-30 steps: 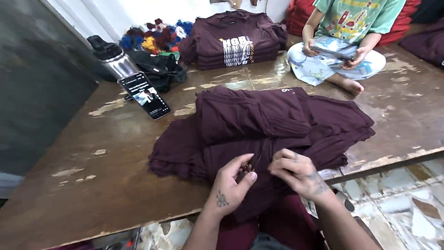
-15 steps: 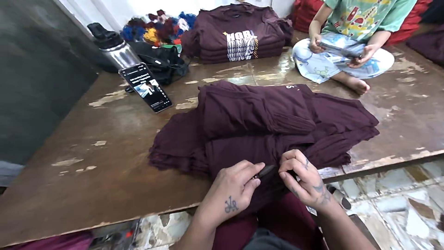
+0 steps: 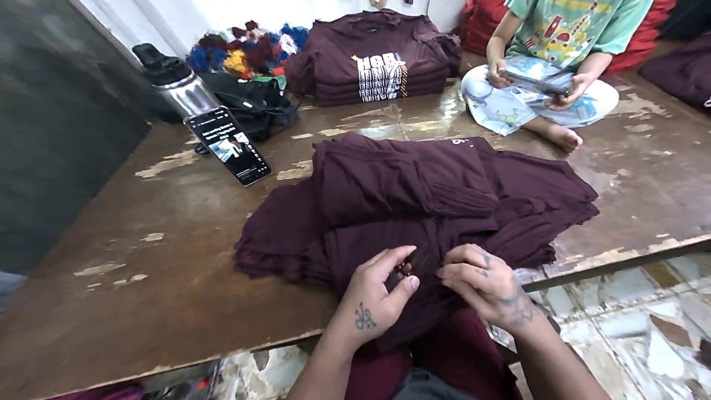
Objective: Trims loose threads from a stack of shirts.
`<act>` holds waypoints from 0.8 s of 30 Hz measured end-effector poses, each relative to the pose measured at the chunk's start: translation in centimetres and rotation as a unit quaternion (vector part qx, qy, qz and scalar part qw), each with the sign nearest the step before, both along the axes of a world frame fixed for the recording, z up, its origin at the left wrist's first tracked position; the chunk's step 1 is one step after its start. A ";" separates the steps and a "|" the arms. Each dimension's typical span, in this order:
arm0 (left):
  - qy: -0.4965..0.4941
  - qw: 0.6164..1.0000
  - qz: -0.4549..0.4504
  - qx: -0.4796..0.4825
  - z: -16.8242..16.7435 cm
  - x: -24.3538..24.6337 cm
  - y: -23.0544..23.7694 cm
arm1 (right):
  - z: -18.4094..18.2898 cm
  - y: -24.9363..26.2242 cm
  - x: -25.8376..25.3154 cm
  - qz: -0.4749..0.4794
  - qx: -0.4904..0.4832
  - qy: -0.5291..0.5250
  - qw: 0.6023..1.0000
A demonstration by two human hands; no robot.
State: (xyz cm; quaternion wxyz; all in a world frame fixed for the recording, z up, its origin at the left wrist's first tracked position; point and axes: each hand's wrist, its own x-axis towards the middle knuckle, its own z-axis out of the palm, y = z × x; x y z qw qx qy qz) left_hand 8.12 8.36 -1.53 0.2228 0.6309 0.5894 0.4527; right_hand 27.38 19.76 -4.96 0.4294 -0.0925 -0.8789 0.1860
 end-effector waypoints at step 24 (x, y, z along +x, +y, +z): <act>0.030 0.999 -0.038 0.006 0.9 -0.2 -0.7 | 0.6 0.4 0.7 0.057 -0.021 0.005 0.998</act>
